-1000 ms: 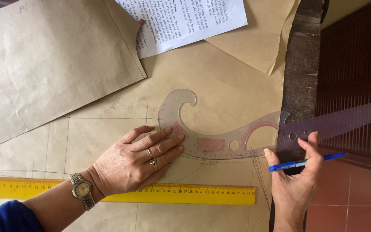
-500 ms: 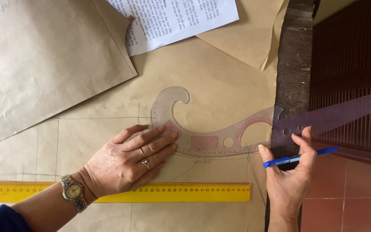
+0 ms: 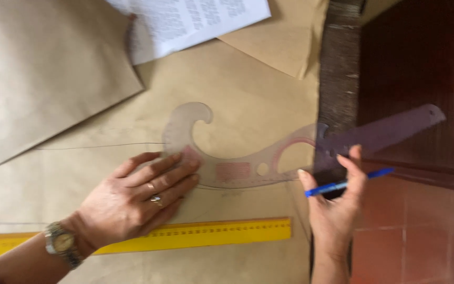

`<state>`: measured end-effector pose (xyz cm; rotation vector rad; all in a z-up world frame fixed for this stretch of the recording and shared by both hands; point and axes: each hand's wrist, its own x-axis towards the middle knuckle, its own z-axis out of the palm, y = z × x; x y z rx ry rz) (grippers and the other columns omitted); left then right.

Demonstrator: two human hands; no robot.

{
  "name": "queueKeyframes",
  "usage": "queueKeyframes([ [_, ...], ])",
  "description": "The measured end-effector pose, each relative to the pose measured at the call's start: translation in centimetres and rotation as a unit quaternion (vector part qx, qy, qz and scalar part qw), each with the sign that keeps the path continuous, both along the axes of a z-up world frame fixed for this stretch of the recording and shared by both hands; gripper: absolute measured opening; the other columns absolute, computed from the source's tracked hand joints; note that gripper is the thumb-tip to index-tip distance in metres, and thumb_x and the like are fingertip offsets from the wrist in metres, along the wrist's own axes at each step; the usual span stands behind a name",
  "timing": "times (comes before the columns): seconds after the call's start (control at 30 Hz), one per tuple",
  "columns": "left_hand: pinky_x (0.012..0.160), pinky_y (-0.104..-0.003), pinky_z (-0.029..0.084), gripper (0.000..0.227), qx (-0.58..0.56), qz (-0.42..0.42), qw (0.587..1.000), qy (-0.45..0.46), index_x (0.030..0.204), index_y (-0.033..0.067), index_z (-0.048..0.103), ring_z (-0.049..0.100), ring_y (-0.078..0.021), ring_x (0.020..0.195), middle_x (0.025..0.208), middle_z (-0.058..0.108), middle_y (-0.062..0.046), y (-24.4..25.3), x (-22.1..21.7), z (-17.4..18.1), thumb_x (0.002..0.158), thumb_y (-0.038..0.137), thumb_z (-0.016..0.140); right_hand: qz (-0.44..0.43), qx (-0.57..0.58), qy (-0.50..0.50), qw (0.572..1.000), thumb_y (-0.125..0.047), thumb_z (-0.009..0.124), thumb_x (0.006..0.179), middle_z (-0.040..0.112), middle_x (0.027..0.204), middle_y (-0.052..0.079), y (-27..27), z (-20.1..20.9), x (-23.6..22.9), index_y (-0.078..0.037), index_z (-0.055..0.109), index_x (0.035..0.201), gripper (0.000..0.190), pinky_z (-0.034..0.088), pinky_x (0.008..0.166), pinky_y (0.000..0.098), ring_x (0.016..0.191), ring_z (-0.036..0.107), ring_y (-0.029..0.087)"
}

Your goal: The person uses a French curve ruler and a yellow straight ruler to draw curved and straight lines on a large sheet of brown paper. They hold the rulers in place with one hand while drawing with a blue pen in the other, creating a garment pattern.

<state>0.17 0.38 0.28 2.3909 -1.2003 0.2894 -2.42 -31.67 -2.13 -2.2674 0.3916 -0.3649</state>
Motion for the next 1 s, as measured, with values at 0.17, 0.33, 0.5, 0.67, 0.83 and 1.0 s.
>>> queueKeyframes([
  [0.17,0.099,-0.039,0.044,0.037,-0.002,-0.001,1.0,-0.002,0.128,0.0044,0.056,0.055,-0.0256,0.125,0.137,0.056,-0.008,-0.3,0.0,0.0,0.096,0.023,0.05,0.012,-0.049,-0.004,0.999,-0.017,0.077,0.078,0.039,0.152,0.016,-0.2,0.6,0.1,-0.011,0.046,0.122,0.054,0.036,0.111,0.0323,0.139,0.042,0.028],
  [0.33,0.1,-0.04,0.043,0.038,0.018,0.008,1.0,-0.008,0.127,0.0069,0.057,0.057,-0.0258,0.123,0.137,0.055,-0.008,-0.4,-0.2,-0.2,0.095,0.025,0.05,0.0,-0.071,0.009,0.997,-0.021,0.079,0.077,0.042,0.151,0.011,0.1,1.1,0.2,-0.013,0.047,0.121,0.055,0.046,0.101,0.032,0.135,0.048,0.027],
  [0.5,0.1,-0.04,0.044,0.036,0.014,0.005,1.0,-0.007,0.125,0.0063,0.058,0.058,-0.0264,0.12,0.135,0.057,-0.008,-0.7,0.0,0.0,0.094,0.023,0.051,0.026,-0.101,-0.023,0.994,-0.019,0.081,0.076,0.044,0.147,0.017,-0.5,0.8,0.3,-0.008,0.048,0.119,0.054,0.042,0.108,0.0391,0.134,0.049,0.034],
  [0.67,0.101,-0.04,0.044,0.035,0.018,0.01,1.0,-0.016,0.123,0.007,0.06,0.058,-0.0251,0.12,0.133,0.058,-0.007,-0.8,-0.2,-0.2,0.093,0.022,0.052,0.02,-0.106,-0.021,0.994,-0.021,0.081,0.076,0.045,0.147,0.016,-0.6,0.8,0.3,-0.008,0.05,0.119,0.055,0.041,0.109,0.0406,0.135,0.046,0.033],
  [0.83,0.101,-0.039,0.043,0.036,0.026,0.007,1.0,-0.015,0.125,0.0074,0.059,0.058,-0.0251,0.121,0.135,0.057,-0.008,-0.9,-0.1,-0.2,0.094,0.022,0.05,0.022,-0.093,-0.023,0.995,-0.02,0.081,0.076,0.043,0.148,0.015,-0.6,0.6,0.3,-0.009,0.048,0.119,0.055,0.039,0.111,0.0394,0.137,0.046,0.033],
  [1.0,0.102,-0.038,0.041,0.036,0.028,0.006,0.999,-0.015,0.125,0.0077,0.059,0.057,-0.025,0.122,0.135,0.058,-0.007,-0.9,-0.1,-0.2,0.094,0.022,0.05,0.022,-0.085,-0.011,0.996,-0.02,0.081,0.077,0.041,0.149,0.015,-0.6,0.7,0.2,-0.01,0.048,0.12,0.056,0.039,0.111,0.0408,0.138,0.043,0.033],
])
